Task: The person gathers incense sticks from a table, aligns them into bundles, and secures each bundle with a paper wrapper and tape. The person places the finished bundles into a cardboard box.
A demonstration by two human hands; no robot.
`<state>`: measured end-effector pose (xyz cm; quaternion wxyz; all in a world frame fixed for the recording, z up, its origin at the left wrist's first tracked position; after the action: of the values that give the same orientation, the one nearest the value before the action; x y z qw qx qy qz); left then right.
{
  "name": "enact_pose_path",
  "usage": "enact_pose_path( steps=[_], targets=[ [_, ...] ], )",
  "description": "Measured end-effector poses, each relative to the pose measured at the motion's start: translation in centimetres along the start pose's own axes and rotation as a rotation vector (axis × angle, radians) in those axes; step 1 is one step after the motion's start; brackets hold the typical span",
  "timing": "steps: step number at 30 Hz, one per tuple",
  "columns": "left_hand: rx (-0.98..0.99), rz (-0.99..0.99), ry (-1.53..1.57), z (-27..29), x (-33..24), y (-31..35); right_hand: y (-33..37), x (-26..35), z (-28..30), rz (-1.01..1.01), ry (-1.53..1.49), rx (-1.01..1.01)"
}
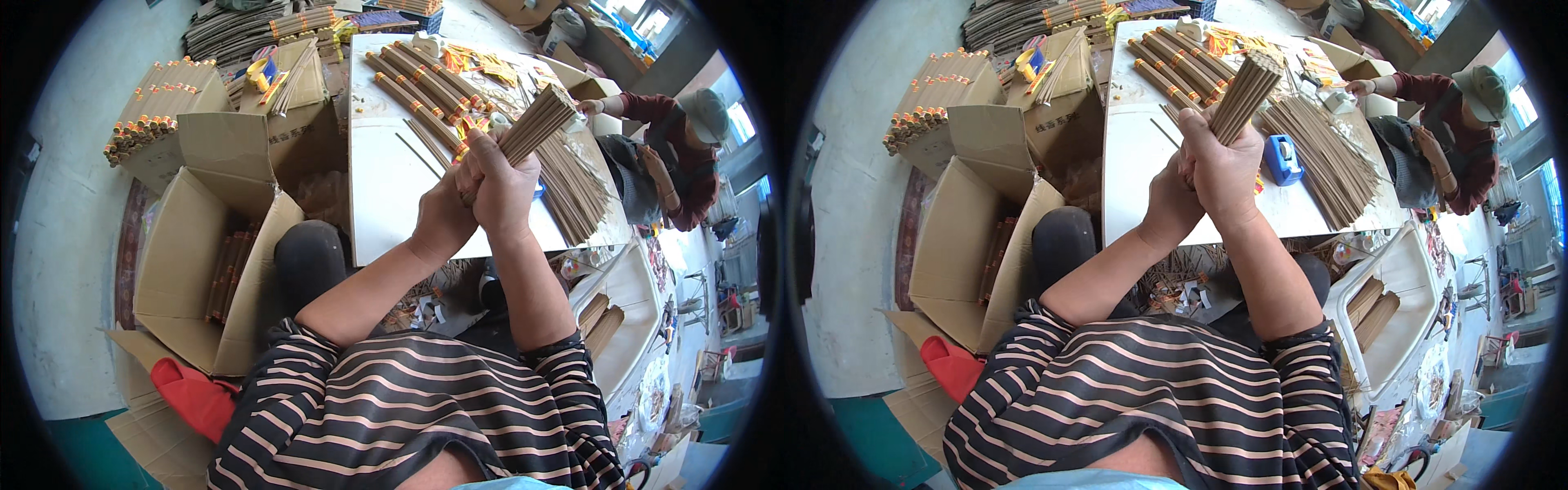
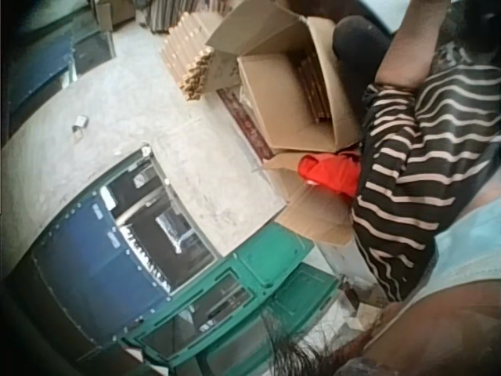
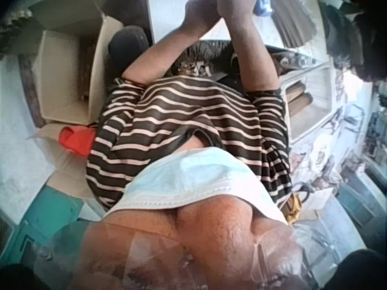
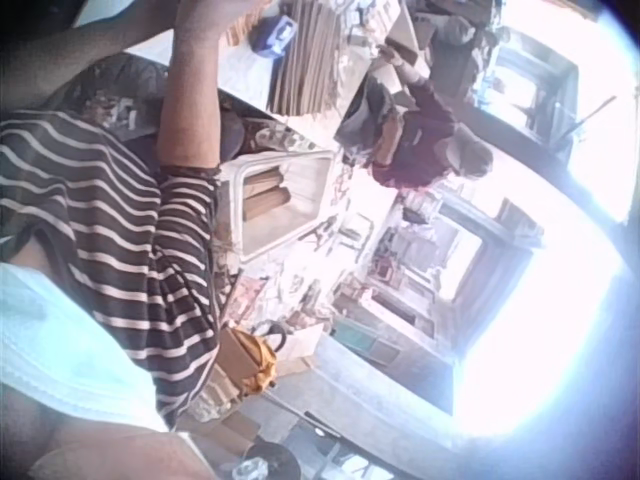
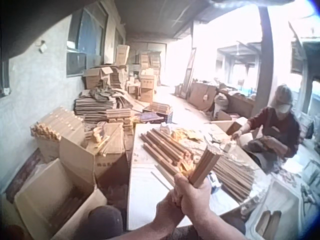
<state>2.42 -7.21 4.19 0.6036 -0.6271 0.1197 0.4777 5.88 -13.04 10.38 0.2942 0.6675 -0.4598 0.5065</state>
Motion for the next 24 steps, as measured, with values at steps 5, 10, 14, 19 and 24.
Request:
enact_pose_path(
  steps=[5, 10, 14, 19, 24],
  targets=[
    [0.039, -0.173, 0.041, 0.1, -0.8, -0.7, -0.1, 0.5, -0.2, 0.02, -0.016, 0.091],
    [0.187, 0.195, 0.239, -1.2, 2.2, 0.2, -0.5, 0.5, -1.2, -0.095, 0.131, 0.303],
    [0.114, 0.04, 0.157, -1.2, 4.0, 0.3, -1.7, -2.3, 0.0, -0.125, 0.191, 0.214],
    [0.217, 0.095, 0.155, -1.2, 2.8, -0.9, -2.0, -0.6, 0.7, -0.048, -0.103, 0.124],
    [0.101, 0.04, -0.005, -0.4, 0.5, -0.5, -1.9, 1.0, 2.0, -0.058, -0.29, 0.046]
  ],
)
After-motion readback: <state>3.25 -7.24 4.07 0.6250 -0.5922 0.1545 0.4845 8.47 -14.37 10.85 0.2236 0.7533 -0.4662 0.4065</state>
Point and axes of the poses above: each hand's wrist, its own y-axis away from the middle knuckle, its own z-axis out of the back of the hand, x = y × z, the point moved 7 cm from there along -y, towards the middle knuckle, and after that the axes turned 15 degrees about -z, right-handed, at the moved point
